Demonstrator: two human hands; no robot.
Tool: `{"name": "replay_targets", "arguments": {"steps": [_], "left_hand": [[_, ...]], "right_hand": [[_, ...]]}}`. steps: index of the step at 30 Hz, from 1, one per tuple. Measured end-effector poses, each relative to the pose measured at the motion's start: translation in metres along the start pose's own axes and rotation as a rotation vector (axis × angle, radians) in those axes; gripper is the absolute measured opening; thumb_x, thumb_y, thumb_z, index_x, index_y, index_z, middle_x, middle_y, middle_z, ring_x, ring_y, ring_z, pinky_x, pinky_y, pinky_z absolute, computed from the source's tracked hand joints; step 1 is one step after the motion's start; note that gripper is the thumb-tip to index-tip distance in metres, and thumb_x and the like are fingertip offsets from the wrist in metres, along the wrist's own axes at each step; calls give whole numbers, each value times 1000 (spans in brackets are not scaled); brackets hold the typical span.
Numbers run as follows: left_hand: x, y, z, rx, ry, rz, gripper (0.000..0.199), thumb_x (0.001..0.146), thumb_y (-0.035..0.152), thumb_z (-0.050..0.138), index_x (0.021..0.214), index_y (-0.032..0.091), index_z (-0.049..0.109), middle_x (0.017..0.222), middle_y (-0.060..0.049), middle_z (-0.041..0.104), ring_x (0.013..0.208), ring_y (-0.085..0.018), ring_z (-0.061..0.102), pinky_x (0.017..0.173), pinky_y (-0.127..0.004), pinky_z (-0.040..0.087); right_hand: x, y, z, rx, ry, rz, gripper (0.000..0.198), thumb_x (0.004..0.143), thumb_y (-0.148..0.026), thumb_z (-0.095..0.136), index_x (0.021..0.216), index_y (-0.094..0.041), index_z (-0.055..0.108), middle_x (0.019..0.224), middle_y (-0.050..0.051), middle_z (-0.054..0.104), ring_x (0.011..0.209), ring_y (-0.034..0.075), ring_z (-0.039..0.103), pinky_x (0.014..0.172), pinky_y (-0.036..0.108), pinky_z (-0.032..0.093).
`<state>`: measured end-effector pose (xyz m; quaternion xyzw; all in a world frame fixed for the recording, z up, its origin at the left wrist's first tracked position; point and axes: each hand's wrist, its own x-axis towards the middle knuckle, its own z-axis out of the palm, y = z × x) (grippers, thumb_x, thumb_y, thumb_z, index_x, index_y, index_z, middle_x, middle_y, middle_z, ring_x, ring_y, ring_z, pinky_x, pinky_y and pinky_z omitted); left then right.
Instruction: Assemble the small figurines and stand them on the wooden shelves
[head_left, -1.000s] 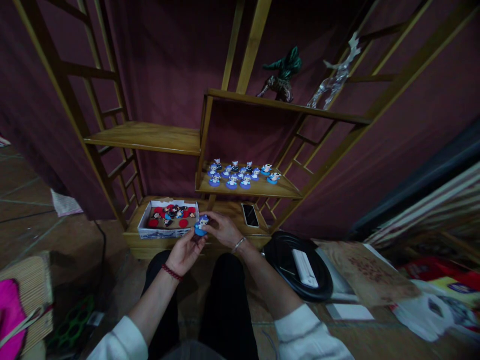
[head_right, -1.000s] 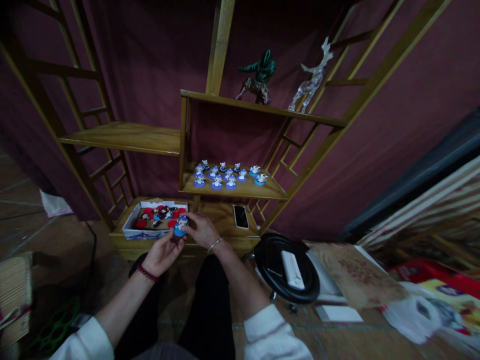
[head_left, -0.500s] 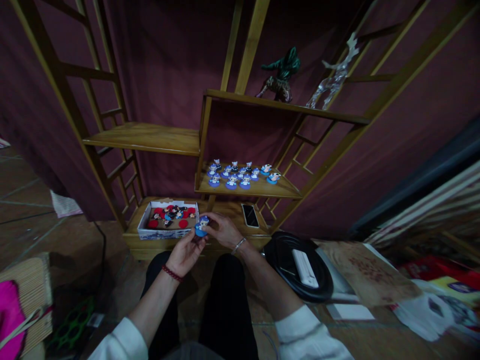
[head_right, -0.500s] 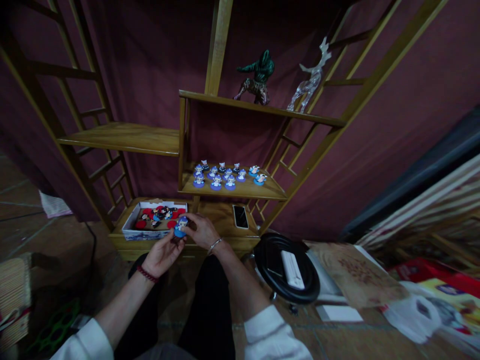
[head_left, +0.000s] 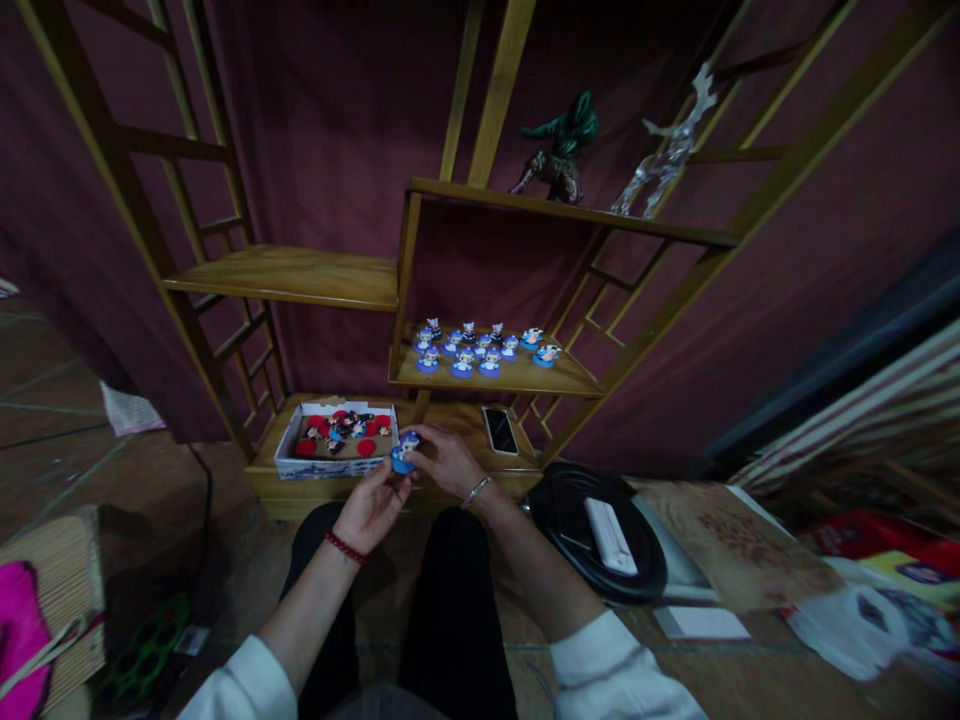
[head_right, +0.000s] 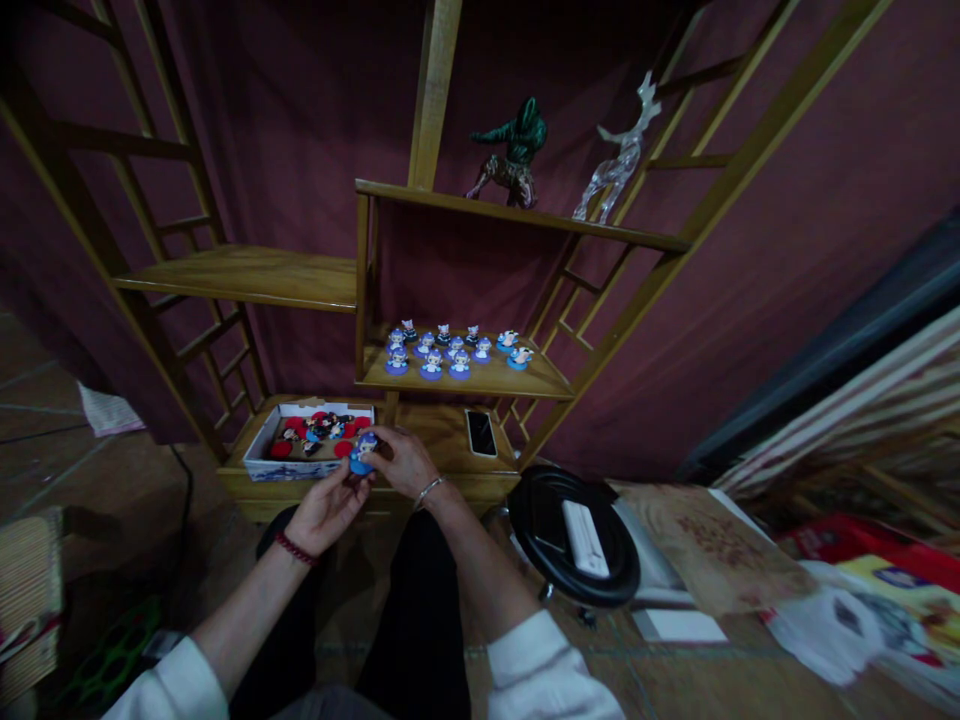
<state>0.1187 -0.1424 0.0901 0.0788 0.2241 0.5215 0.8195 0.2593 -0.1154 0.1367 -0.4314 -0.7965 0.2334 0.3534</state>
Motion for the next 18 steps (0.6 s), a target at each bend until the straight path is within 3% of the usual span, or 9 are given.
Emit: {"name": "replay_targets", "arguments": {"steps": [6,18], "left_hand": [[0,-1,1,-9,1,2,17,81,12,49,94,11,60,77,-7,63,70,-13,61,60,-20,51],[-4,-2,3,15,-25,-10,15,81,14,48,85,9,61,75,-7,63,68,-13,60,60,-20,50]], "right_hand": [[0,-3,-3,-20,-3,-3,25,76,-27,59,100,-21,58,93,3,63,87,16,56,80,28,42],[-1,0,-5,-30,-46,-17,26,77,-28,58,102,-20,58,93,3,62,87,16,56,79,27,42]]}}
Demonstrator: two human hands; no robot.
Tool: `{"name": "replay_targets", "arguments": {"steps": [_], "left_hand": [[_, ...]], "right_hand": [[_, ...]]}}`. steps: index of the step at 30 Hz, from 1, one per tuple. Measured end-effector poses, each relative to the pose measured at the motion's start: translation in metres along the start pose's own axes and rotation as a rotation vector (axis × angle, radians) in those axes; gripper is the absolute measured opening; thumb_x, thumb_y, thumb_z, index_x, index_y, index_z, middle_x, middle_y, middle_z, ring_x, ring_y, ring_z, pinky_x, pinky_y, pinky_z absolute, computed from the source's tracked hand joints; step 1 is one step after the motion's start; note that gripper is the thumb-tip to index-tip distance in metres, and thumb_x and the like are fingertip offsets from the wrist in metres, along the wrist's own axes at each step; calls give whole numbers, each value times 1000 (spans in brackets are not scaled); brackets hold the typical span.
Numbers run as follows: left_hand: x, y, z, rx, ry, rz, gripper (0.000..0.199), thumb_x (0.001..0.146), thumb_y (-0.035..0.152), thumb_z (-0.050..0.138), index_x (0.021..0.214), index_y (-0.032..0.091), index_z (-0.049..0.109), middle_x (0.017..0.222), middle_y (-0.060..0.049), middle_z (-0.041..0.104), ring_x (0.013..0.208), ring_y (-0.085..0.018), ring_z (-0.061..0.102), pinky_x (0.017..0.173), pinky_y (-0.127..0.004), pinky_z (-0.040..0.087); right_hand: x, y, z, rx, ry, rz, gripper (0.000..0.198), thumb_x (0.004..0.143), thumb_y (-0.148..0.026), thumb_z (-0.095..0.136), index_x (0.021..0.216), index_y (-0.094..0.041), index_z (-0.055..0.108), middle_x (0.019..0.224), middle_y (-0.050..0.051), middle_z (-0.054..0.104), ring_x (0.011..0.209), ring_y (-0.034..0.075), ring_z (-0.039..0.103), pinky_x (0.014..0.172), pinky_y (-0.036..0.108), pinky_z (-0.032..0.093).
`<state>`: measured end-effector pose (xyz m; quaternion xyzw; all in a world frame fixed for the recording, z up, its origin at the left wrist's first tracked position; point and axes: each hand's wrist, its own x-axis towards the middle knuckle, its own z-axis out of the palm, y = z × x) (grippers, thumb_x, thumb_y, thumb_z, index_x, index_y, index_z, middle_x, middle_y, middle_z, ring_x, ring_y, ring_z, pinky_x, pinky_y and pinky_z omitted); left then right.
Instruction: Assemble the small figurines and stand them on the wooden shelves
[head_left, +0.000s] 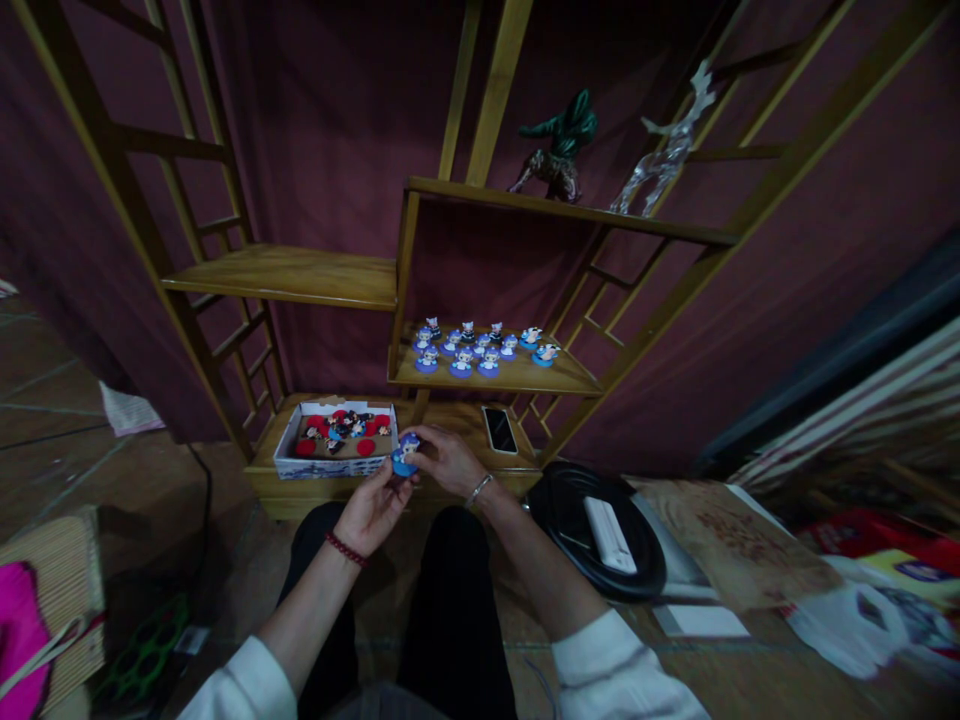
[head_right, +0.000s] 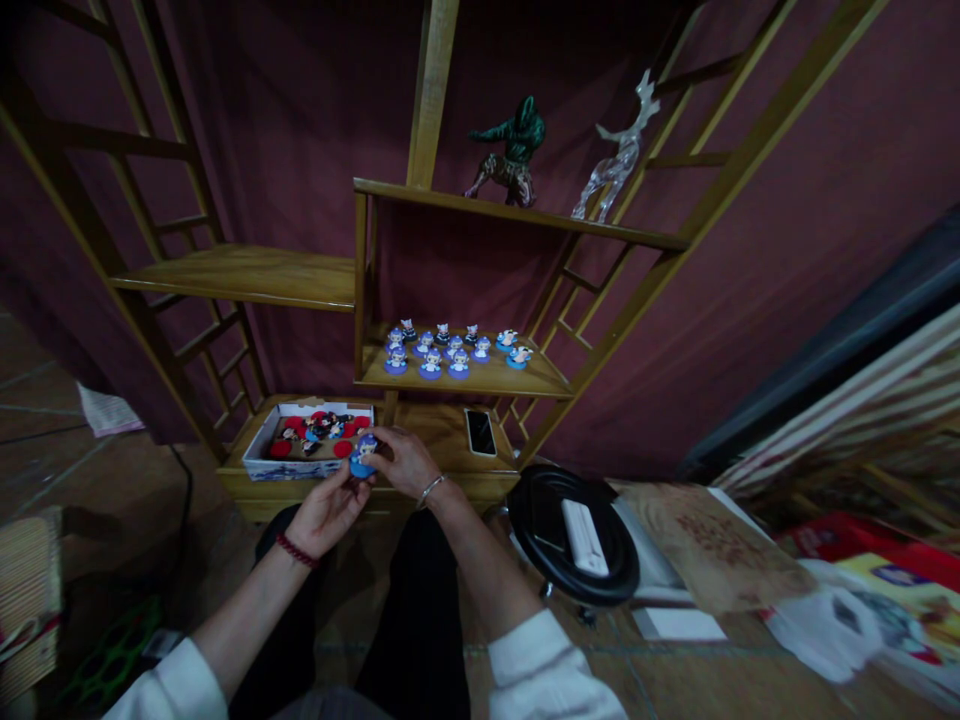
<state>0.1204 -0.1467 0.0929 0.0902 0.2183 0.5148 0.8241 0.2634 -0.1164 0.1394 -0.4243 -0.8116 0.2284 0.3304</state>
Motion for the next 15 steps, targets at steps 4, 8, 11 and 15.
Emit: {"name": "replay_targets", "arguments": {"steps": [4,8,11,15], "left_hand": [[1,0,-1,1,13,4,13,81,14,49,82,9,61,75,-6,63,68,-12,60,61,-20,50],[3,1,-3,0,20,10,12,80,12,49,81,10,61,77,-7,63,71,-13,61,62,-21,50],[4,1,-5,3,18,8,12,80,12,49,81,10,61,78,-7,64,72,-13,61,63,-21,51],[4,1,-7,-9,12,7,11,80,12,50,81,10,61,78,-6,64,71,-14,62,63,-21,51]], "right_hand": [[-1,0,2,-8,15,-1,26,77,-28,57,102,-20,57,94,3,62,87,16,56,79,27,42],[-2,-1,4,-3,34,20,30,76,-26,57,106,-23,56,96,2,62,88,15,55,80,27,43],[-3,2,7,36,60,16,41,74,-24,59,115,-24,50,101,2,61,89,15,55,81,28,43],[-4,5,8,51,79,13,43,74,-24,59,116,-23,49,101,2,60,89,15,55,80,28,44]]}}
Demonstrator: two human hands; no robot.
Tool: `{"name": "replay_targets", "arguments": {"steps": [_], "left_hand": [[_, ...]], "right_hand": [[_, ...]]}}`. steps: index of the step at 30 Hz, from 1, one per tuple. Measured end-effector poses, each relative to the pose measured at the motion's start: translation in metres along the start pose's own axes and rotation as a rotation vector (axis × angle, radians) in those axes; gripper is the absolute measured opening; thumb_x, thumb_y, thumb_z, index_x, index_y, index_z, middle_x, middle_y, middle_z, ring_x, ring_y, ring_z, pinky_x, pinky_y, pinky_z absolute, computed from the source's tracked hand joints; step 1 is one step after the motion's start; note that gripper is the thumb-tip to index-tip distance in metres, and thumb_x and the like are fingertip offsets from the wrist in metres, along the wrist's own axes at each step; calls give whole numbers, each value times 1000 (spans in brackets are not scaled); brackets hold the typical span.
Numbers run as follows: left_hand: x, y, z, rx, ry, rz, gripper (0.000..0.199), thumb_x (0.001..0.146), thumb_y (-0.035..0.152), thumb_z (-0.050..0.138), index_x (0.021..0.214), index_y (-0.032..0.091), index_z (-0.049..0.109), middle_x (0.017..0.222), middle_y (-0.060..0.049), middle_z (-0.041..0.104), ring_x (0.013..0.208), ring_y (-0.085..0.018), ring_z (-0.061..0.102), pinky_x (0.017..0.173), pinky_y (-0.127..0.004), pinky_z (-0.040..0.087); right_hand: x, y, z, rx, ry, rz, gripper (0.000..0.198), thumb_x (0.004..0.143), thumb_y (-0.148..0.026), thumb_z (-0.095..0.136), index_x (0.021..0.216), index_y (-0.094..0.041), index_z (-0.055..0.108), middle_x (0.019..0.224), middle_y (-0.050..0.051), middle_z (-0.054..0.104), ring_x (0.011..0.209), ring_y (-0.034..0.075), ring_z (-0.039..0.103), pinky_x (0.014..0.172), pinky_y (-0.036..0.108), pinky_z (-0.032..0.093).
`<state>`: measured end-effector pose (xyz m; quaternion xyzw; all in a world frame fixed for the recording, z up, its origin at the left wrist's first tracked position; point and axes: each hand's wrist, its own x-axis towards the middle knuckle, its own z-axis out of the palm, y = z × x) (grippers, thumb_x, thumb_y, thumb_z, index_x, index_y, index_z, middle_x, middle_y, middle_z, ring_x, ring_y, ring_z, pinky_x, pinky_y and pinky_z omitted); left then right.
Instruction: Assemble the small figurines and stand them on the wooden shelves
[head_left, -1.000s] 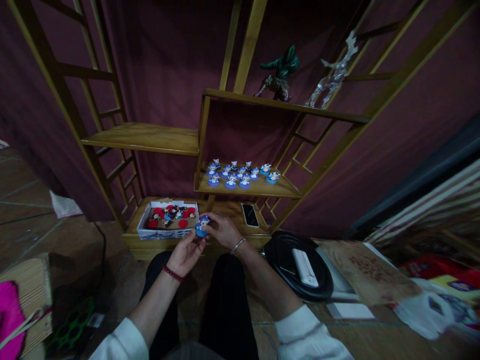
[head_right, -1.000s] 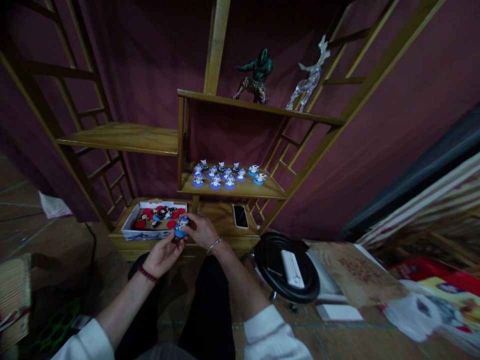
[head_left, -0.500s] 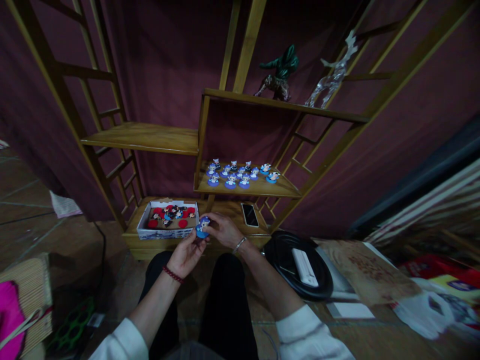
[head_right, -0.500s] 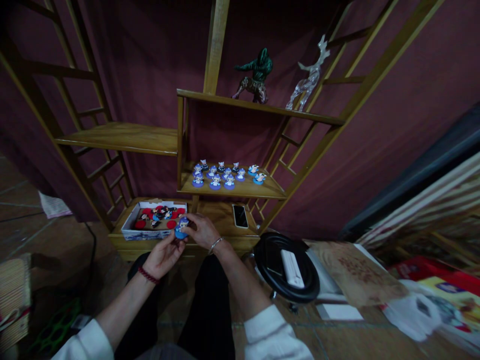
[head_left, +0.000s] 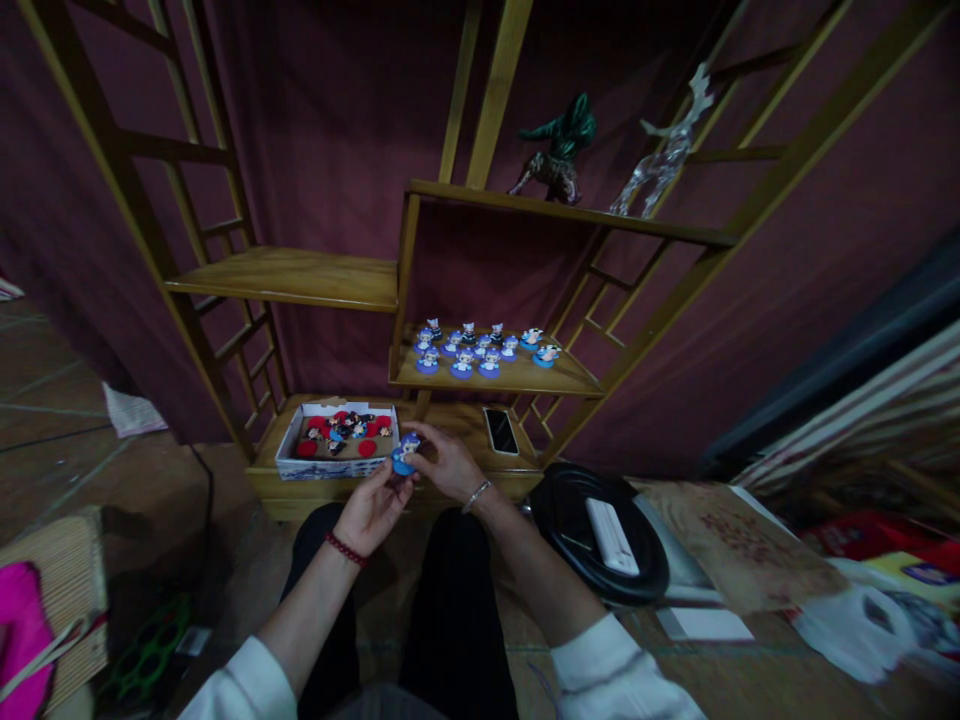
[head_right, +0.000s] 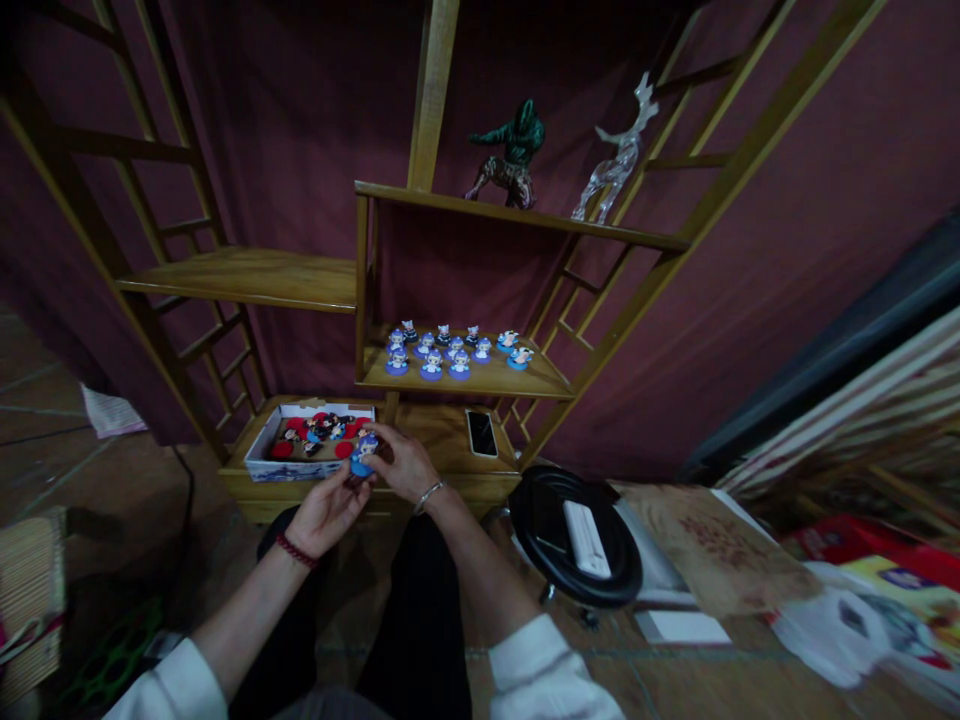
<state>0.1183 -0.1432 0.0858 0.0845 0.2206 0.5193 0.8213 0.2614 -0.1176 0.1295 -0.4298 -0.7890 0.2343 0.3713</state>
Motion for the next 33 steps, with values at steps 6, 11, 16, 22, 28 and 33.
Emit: {"name": "replay_targets", "arguments": {"steps": [6,11,16,22,28,33], "left_hand": [[-1,-1,2,-15,-5,-4,11,79,12,50,83,10,60,77,-6,63,71,-14,62,62,-21,51],[-2,-2,3,-12,1,-9,14,80,12,48,89,10,60,78,-7,64,71,-14,61,62,-21,51],[-1,-2,2,-15,-3,-12,17,81,12,48,93,10,59,78,-7,64,71,-14,62,61,-21,51],[0,-2,2,-33,9,-23,17,82,12,46,91,10,59,77,-7,64,71,-14,62,63,-22,51],[1,-3,1,-26,0,-20,15,82,13,46,87,10,60,77,-7,64,71,-14,61,63,-22,52],[1,-3,0,-26,-8,-20,16,82,13,46,89,10,60,78,-7,63,72,-13,61,63,-21,51]], "right_hand": [[-1,-2,-1,-13,4,19,35,74,-26,59,109,-23,54,98,2,61,88,15,55,80,28,44],[-1,-5,-2,-52,-1,37,30,75,-26,59,104,-23,57,93,2,63,85,15,55,78,28,43],[-1,-5,-2,-57,9,34,28,74,-25,60,102,-23,58,92,2,63,85,14,56,78,27,43],[-2,-2,-1,-12,5,23,33,75,-24,59,107,-25,55,99,1,62,90,14,56,82,28,43],[-3,2,1,3,10,29,36,74,-24,60,110,-25,54,100,1,62,91,15,56,82,29,43],[-3,2,2,11,-7,50,35,76,-24,58,110,-24,54,100,1,62,89,14,56,82,28,44]]}}
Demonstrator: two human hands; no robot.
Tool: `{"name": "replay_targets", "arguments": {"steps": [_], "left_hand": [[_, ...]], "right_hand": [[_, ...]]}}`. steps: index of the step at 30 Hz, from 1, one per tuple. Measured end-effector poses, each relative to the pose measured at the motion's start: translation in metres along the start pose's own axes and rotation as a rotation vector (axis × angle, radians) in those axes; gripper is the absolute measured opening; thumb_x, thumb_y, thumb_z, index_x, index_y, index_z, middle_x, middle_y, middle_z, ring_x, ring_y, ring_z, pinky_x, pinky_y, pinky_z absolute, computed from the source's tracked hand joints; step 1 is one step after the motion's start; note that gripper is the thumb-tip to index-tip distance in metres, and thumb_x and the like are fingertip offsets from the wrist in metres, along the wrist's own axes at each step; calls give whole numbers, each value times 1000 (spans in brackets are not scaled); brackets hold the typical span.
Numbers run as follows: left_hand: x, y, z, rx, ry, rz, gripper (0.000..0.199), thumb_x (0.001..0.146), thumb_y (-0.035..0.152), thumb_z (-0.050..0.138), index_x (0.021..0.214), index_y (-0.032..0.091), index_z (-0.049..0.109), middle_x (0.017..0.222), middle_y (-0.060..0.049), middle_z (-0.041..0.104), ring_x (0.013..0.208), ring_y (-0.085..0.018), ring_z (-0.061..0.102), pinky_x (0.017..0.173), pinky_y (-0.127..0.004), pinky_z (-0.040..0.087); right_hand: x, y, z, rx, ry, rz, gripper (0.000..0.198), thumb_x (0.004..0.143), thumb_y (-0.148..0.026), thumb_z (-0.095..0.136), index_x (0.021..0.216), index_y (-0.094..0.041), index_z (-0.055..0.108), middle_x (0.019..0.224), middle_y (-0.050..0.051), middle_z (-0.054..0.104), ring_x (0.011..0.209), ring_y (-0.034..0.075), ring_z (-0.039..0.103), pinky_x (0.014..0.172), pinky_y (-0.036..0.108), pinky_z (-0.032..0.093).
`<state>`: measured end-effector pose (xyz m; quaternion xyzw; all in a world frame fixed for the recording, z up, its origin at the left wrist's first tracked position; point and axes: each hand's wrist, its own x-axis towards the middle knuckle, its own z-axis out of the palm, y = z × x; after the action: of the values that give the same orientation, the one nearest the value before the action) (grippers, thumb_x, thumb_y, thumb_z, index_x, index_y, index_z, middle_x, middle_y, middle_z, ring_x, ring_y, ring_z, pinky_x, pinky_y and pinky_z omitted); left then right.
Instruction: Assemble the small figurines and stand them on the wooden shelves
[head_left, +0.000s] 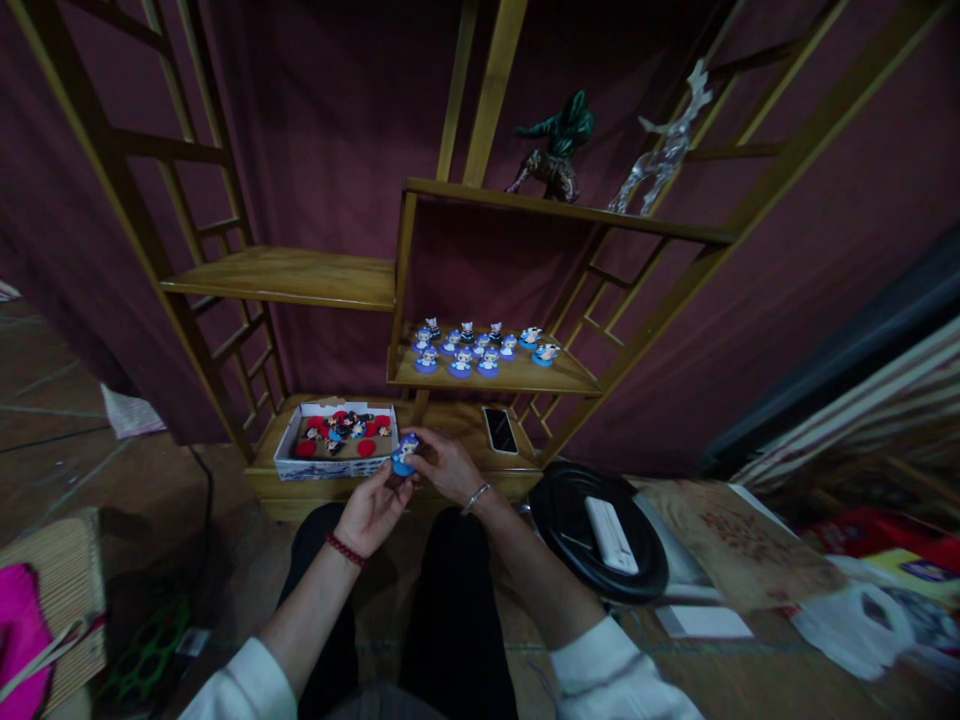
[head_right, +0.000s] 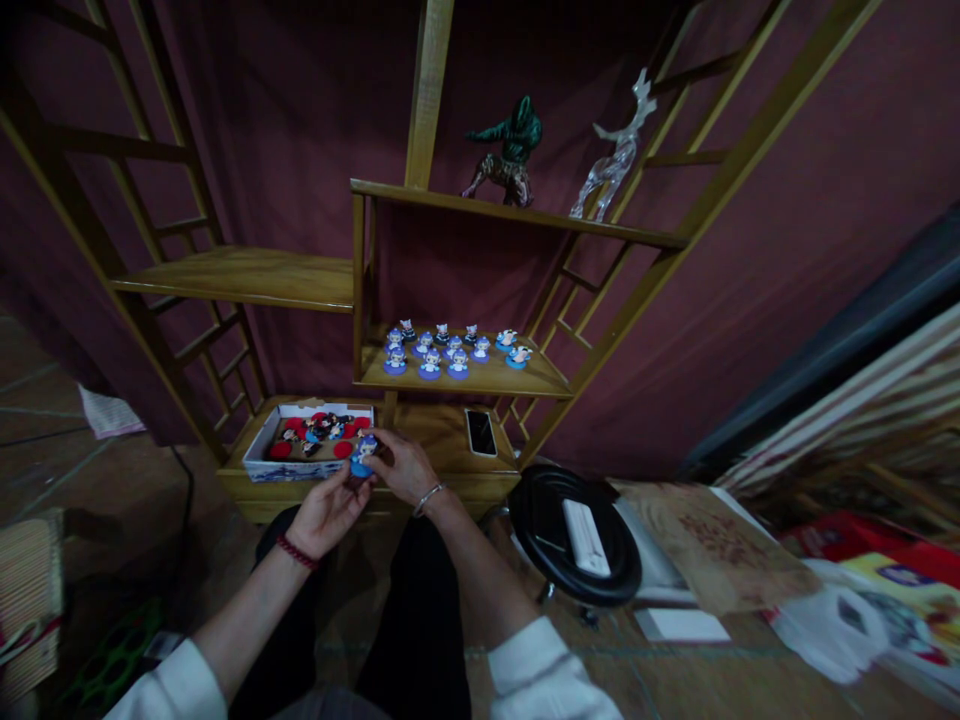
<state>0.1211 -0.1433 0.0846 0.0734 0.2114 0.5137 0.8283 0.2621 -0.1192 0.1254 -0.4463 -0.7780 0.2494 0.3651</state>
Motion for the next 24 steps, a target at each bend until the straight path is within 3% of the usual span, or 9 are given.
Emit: {"name": "replay_targets", "arguments": {"steps": [24], "left_hand": [[-1,0,1,0,28,18,15,81,11,47,88,9,60,77,-7,63,71,-13,61,62,-21,51]], "right_hand": [[-1,5,4,22,13,23,36,75,-23,58,111,-23,54,101,2,62,90,15,57,82,29,44]]}}
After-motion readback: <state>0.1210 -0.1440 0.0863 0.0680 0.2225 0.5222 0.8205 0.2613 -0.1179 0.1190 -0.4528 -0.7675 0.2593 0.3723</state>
